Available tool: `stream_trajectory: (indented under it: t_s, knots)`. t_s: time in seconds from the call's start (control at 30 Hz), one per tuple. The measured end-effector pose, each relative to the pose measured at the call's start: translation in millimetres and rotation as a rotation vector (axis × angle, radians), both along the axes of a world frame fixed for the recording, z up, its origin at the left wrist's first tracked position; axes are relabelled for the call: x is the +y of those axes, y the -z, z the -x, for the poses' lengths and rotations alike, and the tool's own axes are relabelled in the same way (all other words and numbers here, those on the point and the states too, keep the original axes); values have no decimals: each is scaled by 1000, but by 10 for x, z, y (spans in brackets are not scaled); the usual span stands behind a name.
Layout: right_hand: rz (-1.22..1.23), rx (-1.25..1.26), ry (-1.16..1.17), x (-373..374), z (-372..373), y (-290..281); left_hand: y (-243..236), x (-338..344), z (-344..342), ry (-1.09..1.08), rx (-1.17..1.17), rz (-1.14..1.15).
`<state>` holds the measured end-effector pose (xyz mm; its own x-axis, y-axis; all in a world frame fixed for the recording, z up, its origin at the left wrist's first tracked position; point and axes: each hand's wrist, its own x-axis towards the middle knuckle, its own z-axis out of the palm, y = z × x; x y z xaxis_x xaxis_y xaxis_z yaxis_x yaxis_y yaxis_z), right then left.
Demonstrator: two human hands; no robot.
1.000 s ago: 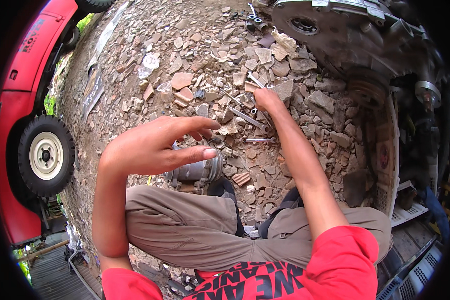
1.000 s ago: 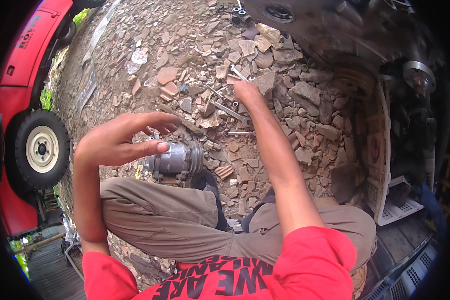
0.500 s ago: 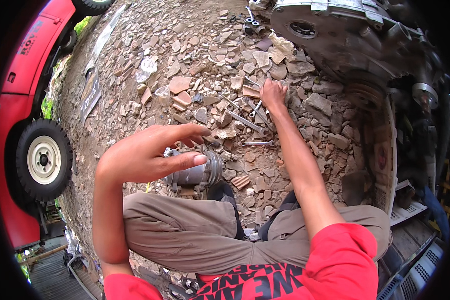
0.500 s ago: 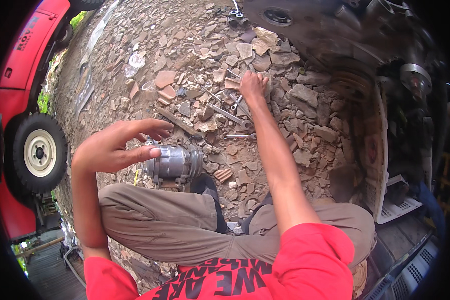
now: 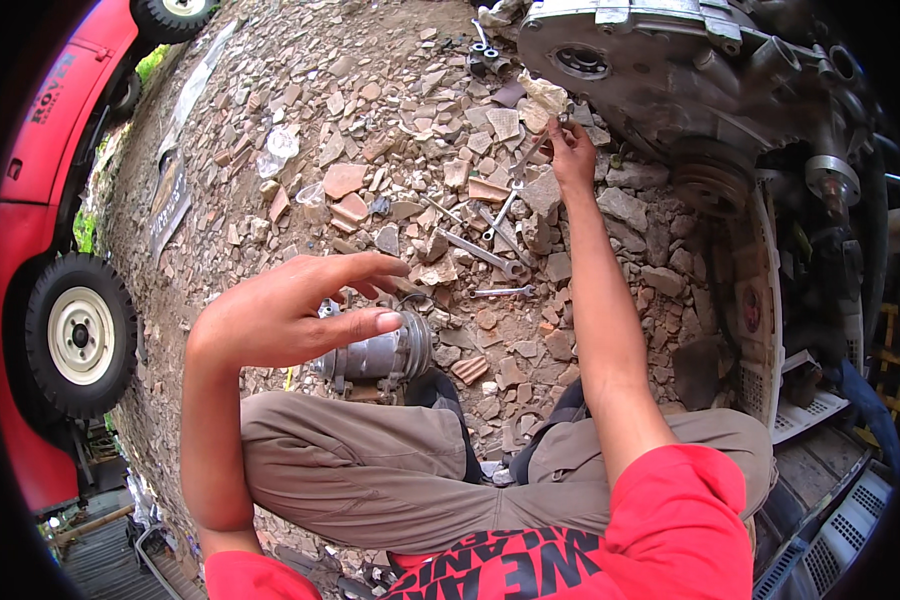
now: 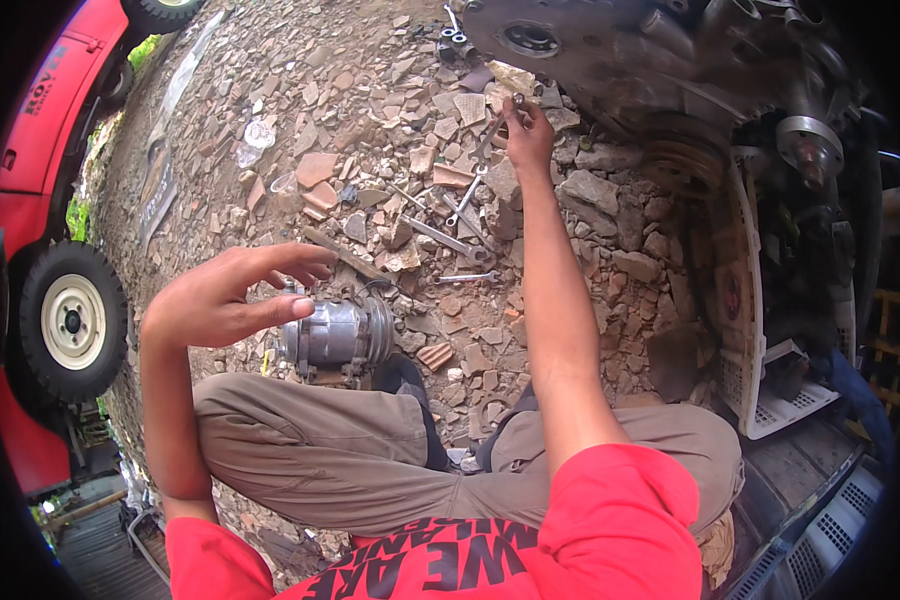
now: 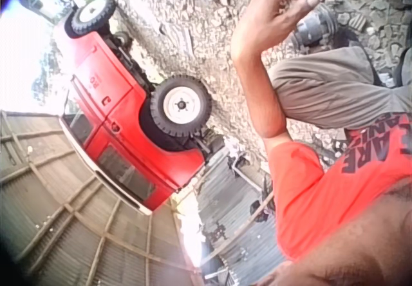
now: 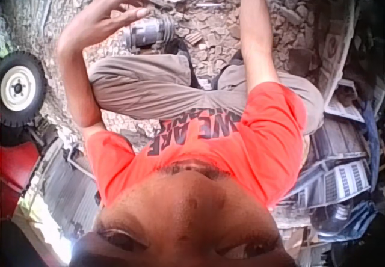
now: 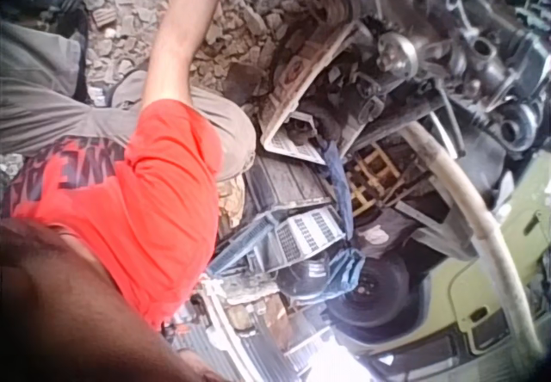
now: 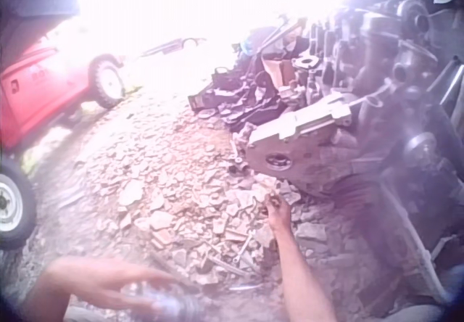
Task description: The person sits on the ground and uses a wrench to loosen and remove bolts from a car engine block. They manipulate the engine components by hand and continue to work on the engine assembly.
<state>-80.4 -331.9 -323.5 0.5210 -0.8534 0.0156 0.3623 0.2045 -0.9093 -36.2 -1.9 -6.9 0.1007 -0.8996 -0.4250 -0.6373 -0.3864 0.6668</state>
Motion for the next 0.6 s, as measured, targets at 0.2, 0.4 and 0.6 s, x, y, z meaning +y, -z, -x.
stream_trajectory:
  t_s: [0.2,0.4,0.6]
  knots:
    - [211,38,236,-239,-6,-83,-36,2,20,-25,11,-31]
    - [301,135,325,-379,2,0,-3,28,-16,-44,12,-31]
    - [498,318,510,-450,52,49,-31,-2,-18,-31,33,-78]
